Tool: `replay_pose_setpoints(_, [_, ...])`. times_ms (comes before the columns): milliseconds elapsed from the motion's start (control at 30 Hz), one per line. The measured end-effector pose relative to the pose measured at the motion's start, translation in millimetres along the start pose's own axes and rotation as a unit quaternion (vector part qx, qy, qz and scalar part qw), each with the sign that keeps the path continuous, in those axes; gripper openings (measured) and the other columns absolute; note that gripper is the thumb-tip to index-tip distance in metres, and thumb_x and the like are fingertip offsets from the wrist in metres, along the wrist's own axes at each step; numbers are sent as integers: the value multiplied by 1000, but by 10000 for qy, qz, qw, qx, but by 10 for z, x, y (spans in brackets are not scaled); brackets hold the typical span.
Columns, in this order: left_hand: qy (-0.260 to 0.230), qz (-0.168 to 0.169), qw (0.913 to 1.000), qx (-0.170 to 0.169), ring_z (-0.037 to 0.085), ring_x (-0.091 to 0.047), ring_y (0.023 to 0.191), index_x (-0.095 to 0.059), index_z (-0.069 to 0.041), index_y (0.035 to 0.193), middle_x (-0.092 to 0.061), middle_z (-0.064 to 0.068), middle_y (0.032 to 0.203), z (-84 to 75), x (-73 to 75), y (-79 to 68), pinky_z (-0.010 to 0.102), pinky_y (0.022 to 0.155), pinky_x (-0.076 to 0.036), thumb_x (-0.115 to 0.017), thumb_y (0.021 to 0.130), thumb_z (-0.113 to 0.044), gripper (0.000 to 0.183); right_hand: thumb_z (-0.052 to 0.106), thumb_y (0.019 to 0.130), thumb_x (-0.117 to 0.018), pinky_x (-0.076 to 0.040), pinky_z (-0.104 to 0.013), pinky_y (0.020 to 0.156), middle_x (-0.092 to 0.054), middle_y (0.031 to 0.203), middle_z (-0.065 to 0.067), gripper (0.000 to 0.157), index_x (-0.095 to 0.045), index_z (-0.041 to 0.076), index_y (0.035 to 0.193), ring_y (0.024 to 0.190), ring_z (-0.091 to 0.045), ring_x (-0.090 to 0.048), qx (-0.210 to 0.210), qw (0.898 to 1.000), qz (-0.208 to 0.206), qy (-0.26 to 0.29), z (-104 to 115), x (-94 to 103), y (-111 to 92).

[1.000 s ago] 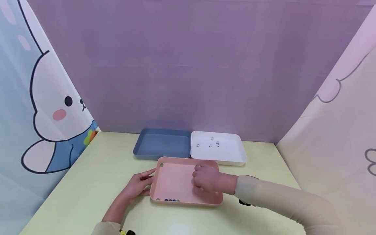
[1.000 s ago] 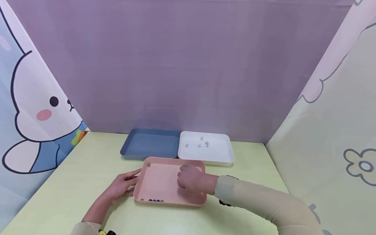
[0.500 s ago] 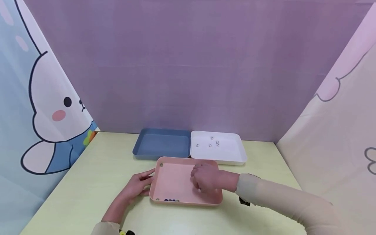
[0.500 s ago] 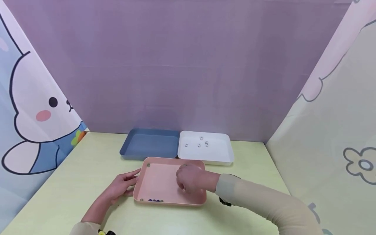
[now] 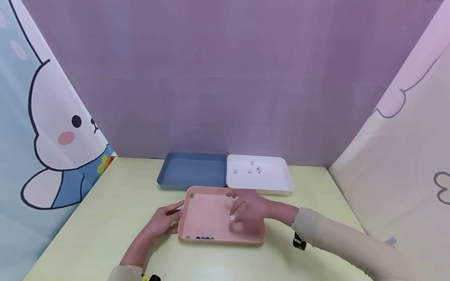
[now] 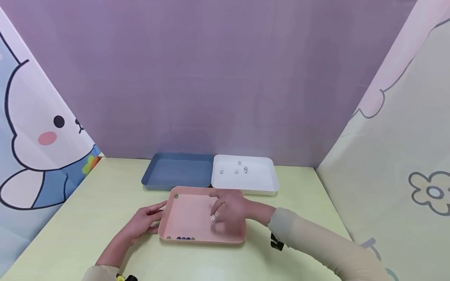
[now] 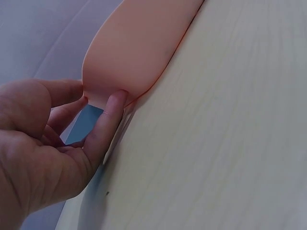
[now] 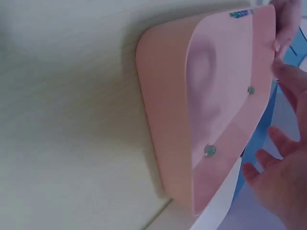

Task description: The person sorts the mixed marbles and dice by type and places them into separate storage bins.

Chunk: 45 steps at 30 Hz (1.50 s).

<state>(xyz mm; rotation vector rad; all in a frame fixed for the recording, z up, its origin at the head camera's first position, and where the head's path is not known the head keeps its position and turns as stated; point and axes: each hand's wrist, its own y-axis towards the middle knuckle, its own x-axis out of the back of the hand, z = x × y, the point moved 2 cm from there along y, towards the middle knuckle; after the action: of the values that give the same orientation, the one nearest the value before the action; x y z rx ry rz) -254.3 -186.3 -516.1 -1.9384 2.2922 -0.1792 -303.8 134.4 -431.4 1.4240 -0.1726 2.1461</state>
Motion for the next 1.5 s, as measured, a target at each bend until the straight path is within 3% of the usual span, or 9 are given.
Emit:
replay_pose_setpoints(67, [-1,-21,10000,-4,31,-66,98,-45,-11,146,-57,24,124,3,5,5,44,73,-57,-59,99,-17,50,23,75,-84,-41,-43,102,-56,136,-11,10,-80,24,84,127,-30,-49,-538,9958,-94,730,-36,29,-23])
replay_pose_setpoints(167, [22,-49,10000,25,30,-66,97,-45,-11,146,-57,23,125,11,11,8,44,73,-57,-59,98,-16,50,21,77,-84,-35,-48,106,-49,142,-13,12,-79,24,87,132,-29,-43,-1134,9818,-210,1512,-98,61,-54])
replay_pose_setpoints(333, [45,-61,10000,32,30,-66,97,-45,-10,146,-57,23,125,19,15,2,43,72,-57,-60,98,-16,51,19,76,-84,-28,-48,109,-47,144,-10,19,-79,16,94,137,-27,-36,-1487,9615,-597,2232,-195,104,-93])
replay_pose_setpoints(567, [29,-161,9998,61,29,-67,95,-46,-10,145,-58,22,123,27,23,1,43,71,-57,-60,98,-16,50,14,82,-79,-49,-44,91,-40,150,-12,21,-77,5,100,135,-36,-37,-1826,9386,-1006,2749,-284,170,-145])
replay_pose_setpoints(633, [21,-192,9998,69,29,-67,95,-47,-10,145,-58,22,123,30,21,2,43,71,-57,-61,98,-15,50,11,83,-78,-47,-50,94,-37,151,-15,20,-76,1,101,137,-37,-34,-1963,9321,-1133,2826,-313,200,-163])
replay_pose_setpoints(700, [28,-216,9997,80,29,-67,94,-47,-11,145,-58,21,123,30,19,1,43,71,-57,-60,98,-15,50,8,83,-77,-37,-54,103,-37,151,-17,21,-74,-2,101,138,-38,-30,-2049,9265,-1285,2883,-299,257,-182])
replay_pose_setpoints(833, [44,-271,9996,101,28,-67,93,-47,-11,145,-58,21,122,30,18,2,43,70,-57,-60,98,-14,49,7,84,-75,-24,-56,110,-36,150,-20,23,-72,-6,103,141,-37,-25,-2162,9199,-1540,2887,-283,379,-225])
replay_pose_setpoints(1167, [97,-196,9997,75,29,-67,94,-47,-11,145,-58,22,124,33,11,7,43,70,-57,-61,97,-16,50,6,87,-71,-20,-60,109,-35,150,-22,30,-66,-13,110,141,-38,-24,-2626,8954,-2030,2968,-546,487,-391])
replay_pose_setpoints(1500, [111,-177,9998,76,30,-67,95,-47,-12,146,-57,21,124,13,-5,22,43,71,-57,-61,97,-17,51,20,86,-75,-20,-57,111,-32,153,-18,35,-70,-2,113,144,-35,-16,-3128,8855,-2256,2593,-1197,432,-524])
